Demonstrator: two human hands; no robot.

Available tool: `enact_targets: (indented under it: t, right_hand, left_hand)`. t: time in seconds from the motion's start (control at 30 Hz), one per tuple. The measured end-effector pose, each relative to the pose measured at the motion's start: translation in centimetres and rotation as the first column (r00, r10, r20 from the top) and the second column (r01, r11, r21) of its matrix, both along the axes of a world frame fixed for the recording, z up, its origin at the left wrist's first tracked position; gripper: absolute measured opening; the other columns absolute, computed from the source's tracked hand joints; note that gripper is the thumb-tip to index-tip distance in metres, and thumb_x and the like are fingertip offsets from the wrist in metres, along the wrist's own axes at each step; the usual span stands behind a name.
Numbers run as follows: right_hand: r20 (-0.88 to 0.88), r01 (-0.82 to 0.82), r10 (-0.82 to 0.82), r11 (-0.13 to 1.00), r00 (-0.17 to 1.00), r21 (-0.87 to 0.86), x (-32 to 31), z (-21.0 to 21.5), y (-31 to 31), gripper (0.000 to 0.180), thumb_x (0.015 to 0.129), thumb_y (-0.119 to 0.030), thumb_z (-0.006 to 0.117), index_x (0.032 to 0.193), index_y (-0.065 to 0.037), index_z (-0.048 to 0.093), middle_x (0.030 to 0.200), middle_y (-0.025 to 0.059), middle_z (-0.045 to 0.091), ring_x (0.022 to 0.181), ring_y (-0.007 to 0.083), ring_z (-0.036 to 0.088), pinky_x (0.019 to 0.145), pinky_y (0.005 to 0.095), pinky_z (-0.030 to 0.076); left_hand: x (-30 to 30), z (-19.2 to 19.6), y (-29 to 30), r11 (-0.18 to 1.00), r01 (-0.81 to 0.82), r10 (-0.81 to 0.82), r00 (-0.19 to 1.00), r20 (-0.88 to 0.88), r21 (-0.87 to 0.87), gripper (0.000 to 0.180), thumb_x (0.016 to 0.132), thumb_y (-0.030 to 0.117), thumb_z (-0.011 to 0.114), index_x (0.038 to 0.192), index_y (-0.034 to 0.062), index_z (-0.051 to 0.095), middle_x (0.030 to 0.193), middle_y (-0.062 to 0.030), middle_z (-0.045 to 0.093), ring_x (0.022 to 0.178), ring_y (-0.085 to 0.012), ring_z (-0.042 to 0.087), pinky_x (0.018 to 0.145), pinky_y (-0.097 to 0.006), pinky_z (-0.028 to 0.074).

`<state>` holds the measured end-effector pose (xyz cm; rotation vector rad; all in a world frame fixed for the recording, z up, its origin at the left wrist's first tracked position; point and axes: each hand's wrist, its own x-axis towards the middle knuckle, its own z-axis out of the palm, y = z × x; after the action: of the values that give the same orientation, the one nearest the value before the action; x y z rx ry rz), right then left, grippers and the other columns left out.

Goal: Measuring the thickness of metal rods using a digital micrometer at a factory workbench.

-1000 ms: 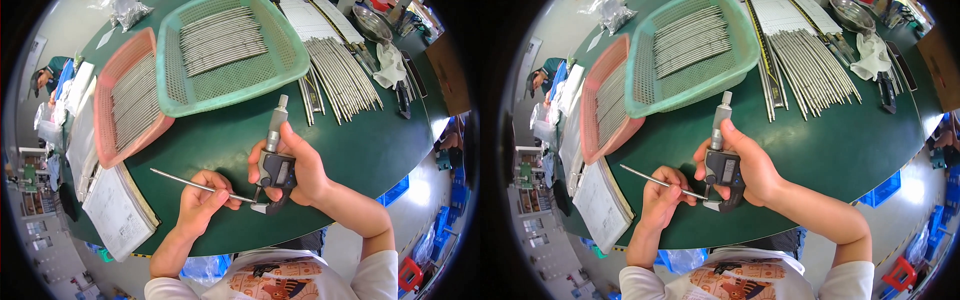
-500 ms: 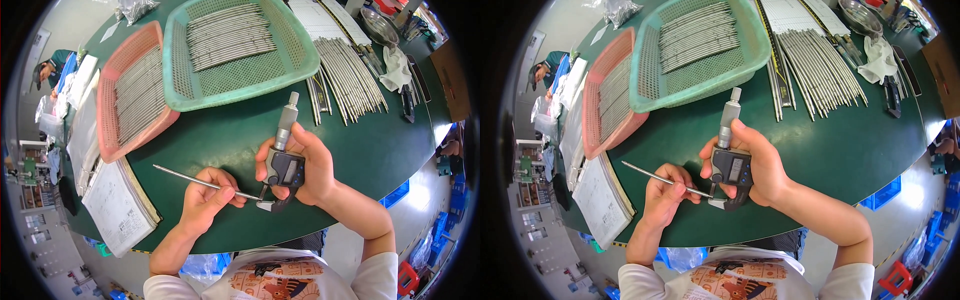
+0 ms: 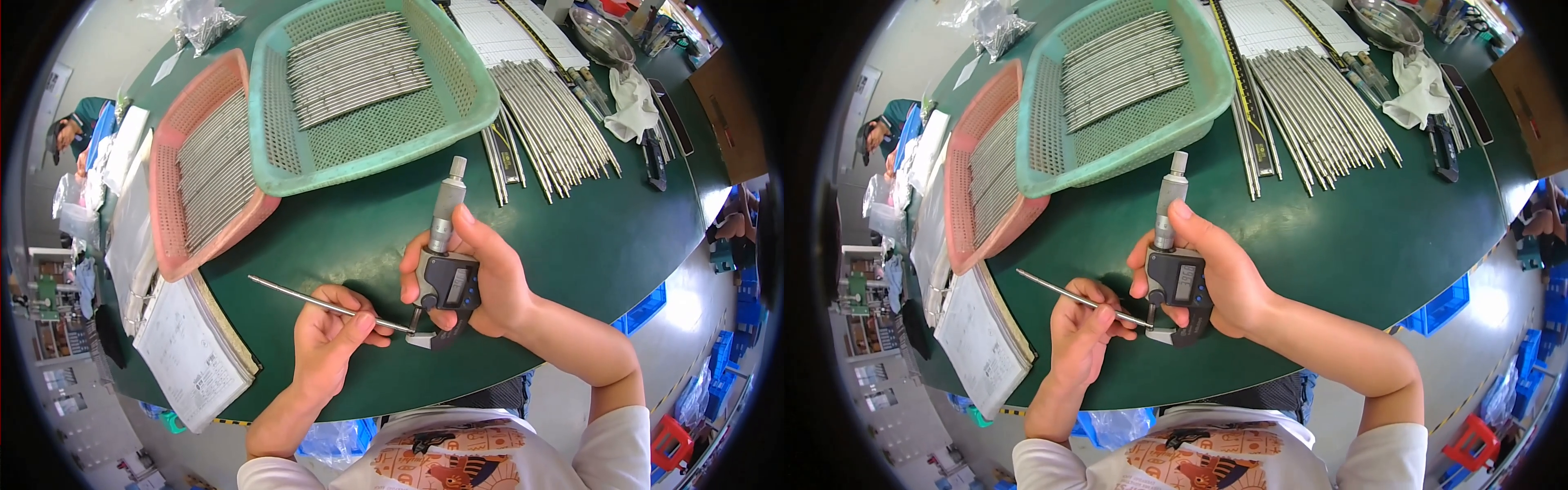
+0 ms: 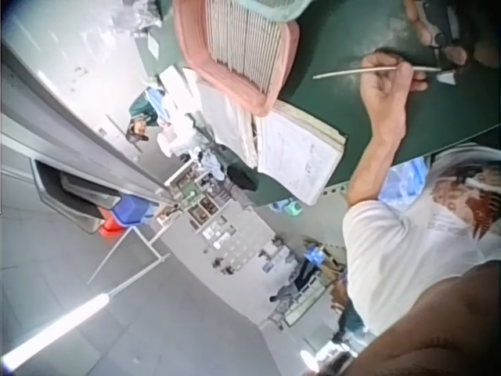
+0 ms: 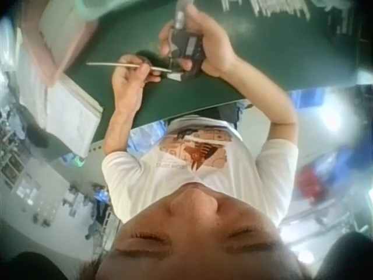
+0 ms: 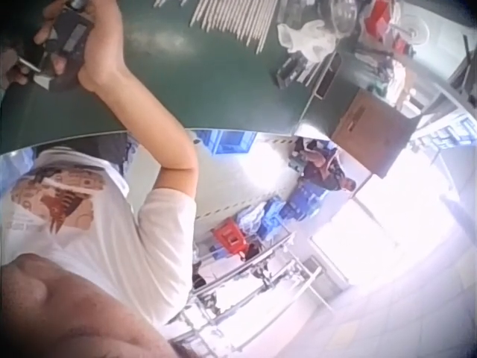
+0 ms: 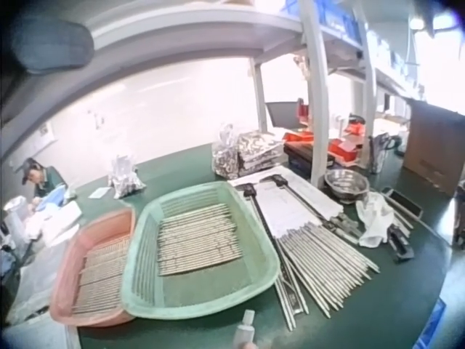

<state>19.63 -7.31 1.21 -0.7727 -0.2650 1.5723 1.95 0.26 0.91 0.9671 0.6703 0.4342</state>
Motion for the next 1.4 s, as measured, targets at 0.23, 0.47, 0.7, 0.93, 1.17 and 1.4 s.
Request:
enact_targets:
  t: [0.23,0.47,0.7,0.93,1.17,1.4]
  right_hand:
    - [-0.004,-0.009,0.008,0.997,1.0,-0.07,0.1,0.3,0.1,0.059,0.086,-0.049,0.018,0.086,0.0,0.051,0.068,0.0114,0.056,0.04,0.0142,0.044,0.039,0.0235,0.037]
    - [-0.051,-0.019,0.016,0.998,0.999,-0.055,-0.1,0.2,0.6,0.058,0.086,-0.048,0.019,0.086,0.001,0.05,0.068,0.0126,0.057,0.039,0.0149,0.044,0.038,0.0234,0.037]
    - [-0.044,-0.028,0.026,0.999,0.999,-0.032,0.0,0.1,0.5,0.06,0.086,-0.047,0.016,0.091,0.002,0.05,0.071,0.0148,0.056,0.039,0.0172,0.045,0.039,0.0243,0.037]
    - [-0.123,0.087,-0.101,0.989,0.987,-0.118,-0.6,-0.4,0.5,0.051,0.086,-0.047,0.022,0.085,-0.004,0.05,0.063,0.0086,0.054,0.04,0.0134,0.044,0.037,0.0227,0.036]
    - [-0.033,0.019,-0.019,1.0,0.999,0.013,-0.1,0.3,0.6,0.048,0.087,-0.041,0.02,0.083,-0.002,0.048,0.063,0.0098,0.054,0.035,0.0125,0.041,0.032,0.0228,0.033]
    - [-0.04,0.011,-0.009,1.0,0.999,0.026,-0.2,-0.1,1.0,0.041,0.085,-0.036,0.022,0.089,-0.002,0.045,0.067,0.0129,0.056,0.037,0.0149,0.043,0.036,0.0248,0.037]
  left_hand:
    - [-0.1,0.0,0.3,0.999,0.031,-0.03,0.999,0.026,-0.027,0.019,0.078,0.003,0.054,0.09,0.0023,0.04,0.085,-0.0108,0.05,0.074,-0.0193,0.058,0.062,-0.029,0.052]
    - [-0.4,0.2,0.7,0.998,0.062,-0.061,0.997,0.055,-0.013,0.02,0.077,0.005,0.055,0.089,0.0034,0.039,0.085,-0.0115,0.048,0.074,-0.0201,0.058,0.059,-0.03,0.054]
    - [-0.7,1.3,1.4,0.992,0.059,-0.077,0.985,0.158,0.111,0.017,0.077,0.006,0.054,0.087,0.0008,0.041,0.079,-0.0142,0.05,0.069,-0.0233,0.057,0.058,-0.032,0.05]
    - [7.6,8.9,0.2,0.775,0.579,-0.549,0.816,-0.183,0.255,0.016,0.077,0.011,0.058,0.08,-0.0007,0.048,0.074,-0.0082,0.054,0.062,-0.011,0.054,0.055,-0.024,0.046]
    - [23.1,7.9,0.2,0.578,0.797,-0.626,0.571,-0.531,0.176,0.021,0.076,0.019,0.061,0.071,0.0007,0.054,0.062,-0.0048,0.056,0.049,-0.0105,0.054,0.044,-0.022,0.045]
    - [26.6,2.4,2.9,0.756,0.654,-0.491,0.602,-0.63,0.035,0.021,0.072,0.017,0.065,0.072,-0.001,0.054,0.064,-0.0088,0.057,0.049,-0.0175,0.056,0.042,-0.028,0.047]
